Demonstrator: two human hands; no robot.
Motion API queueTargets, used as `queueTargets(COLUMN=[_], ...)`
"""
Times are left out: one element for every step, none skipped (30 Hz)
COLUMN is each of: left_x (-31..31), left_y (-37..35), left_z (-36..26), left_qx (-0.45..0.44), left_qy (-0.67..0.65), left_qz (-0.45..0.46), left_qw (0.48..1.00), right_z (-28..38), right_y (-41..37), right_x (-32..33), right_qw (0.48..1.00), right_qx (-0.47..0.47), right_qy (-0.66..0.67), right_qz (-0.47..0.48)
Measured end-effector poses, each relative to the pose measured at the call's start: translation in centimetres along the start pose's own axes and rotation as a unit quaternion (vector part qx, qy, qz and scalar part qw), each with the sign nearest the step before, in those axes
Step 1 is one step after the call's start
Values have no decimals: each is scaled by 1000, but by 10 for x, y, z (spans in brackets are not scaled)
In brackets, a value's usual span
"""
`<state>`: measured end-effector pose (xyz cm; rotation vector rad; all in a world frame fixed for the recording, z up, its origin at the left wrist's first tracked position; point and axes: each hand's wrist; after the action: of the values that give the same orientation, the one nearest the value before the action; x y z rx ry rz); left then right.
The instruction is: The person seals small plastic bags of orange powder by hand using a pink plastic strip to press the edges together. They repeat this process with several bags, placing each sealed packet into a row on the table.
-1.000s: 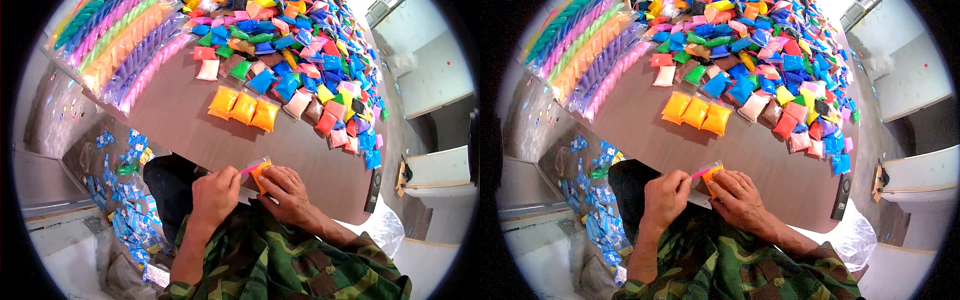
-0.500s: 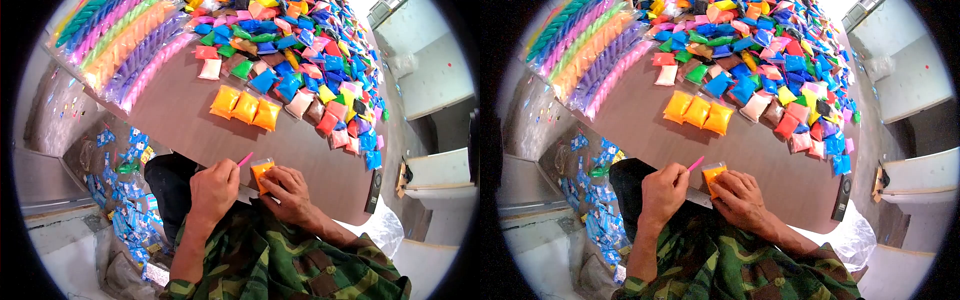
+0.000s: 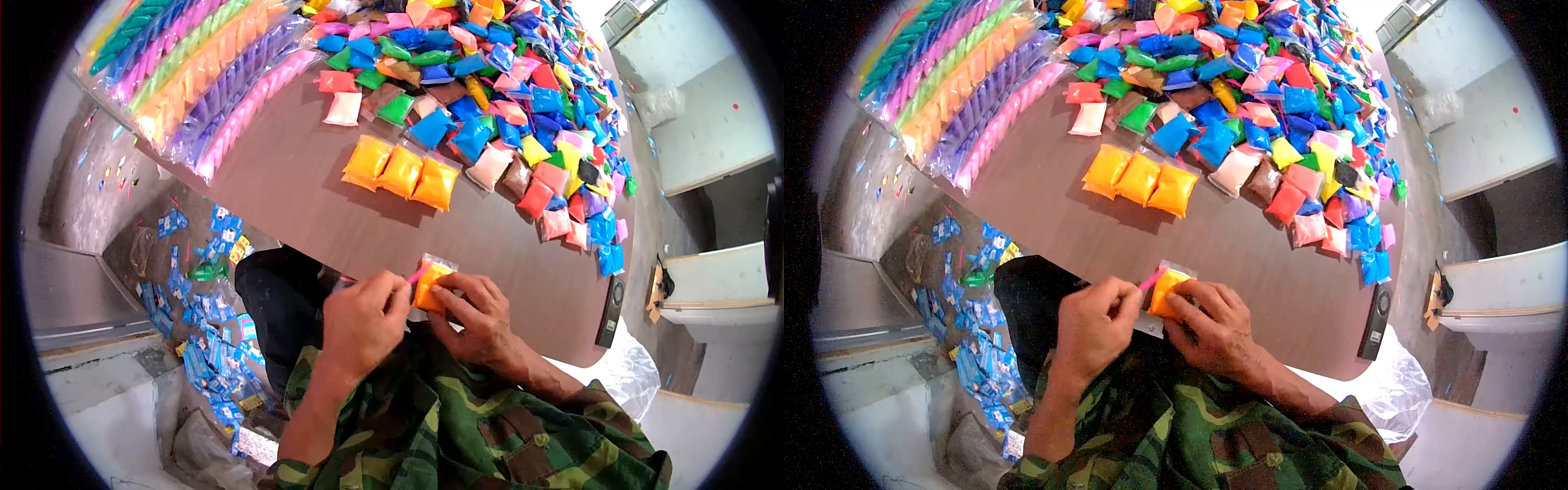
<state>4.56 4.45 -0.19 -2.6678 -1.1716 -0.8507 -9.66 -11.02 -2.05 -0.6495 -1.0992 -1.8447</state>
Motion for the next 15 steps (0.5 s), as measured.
queueTargets(left_x=[-2, -4, -8, -12, -11, -8, -5, -1, 2, 2, 0, -2, -7, -10, -12], left_y=[-5, -9, -12, -13, -11, -8, -5, -4, -4, -6, -9, -13, -17, -17, -18], left_z=[-2, 1, 7, 13, 19, 20, 20, 19, 16, 12, 7, 4, 5, 9, 14], left_qx=[2, -4, -11, -18, -33, -27, -20, -13, -10, -3, 3, 10, -1, -1, -1], left_qy=[-15, 10, 34, 58, 69, 73, 77, 83, 61, 34, 7, -21, -15, -4, 7], left_qz=[15, 10, 6, 2, -18, -24, -29, -36, -38, -31, -23, -16, -5, -7, -9], left_qw=[1000, 1000, 999, 998, 997, 997, 996, 996, 997, 999, 1000, 1000, 1000, 1000, 1000], right_z=[0, 0, 1, 1, 1, 1, 1, 2, 1, 1, 1, 1, 1, 1, 1], right_y=[0, 0, 0, 1, 1, 0, -1, -1, 1, 1, 2, 2, 2, 2, 2], right_x=[-1, -1, -1, -1, -1, -1, -2, -3, -3, -2, -1, -1, -1, -1, -1], right_qw=[1000, 1000, 1000, 1000, 1000, 1000, 1000, 1000, 1000, 1000, 999, 999, 999, 999, 1000], right_qx=[-5, -9, -10, -11, -11, -15, -18, -20, -13, -7, -2, -3, -5, -6, -6], right_qy=[-3, -5, -3, -1, 0, -1, -2, -2, -12, -22, -32, -31, -30, -29, -28], right_qz=[-4, -7, -10, -13, -16, -13, -9, -6, -8, -11, -13, -13, -13, -13, -13])
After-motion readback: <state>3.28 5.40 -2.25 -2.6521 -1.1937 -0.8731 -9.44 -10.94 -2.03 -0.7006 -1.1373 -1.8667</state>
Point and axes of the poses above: each hand's wrist, its own y-axis towards the middle knuckle, its own x-axis out of the back of the hand, z = x × y, and after that the axes turned 2 degrees about -x, right-handed
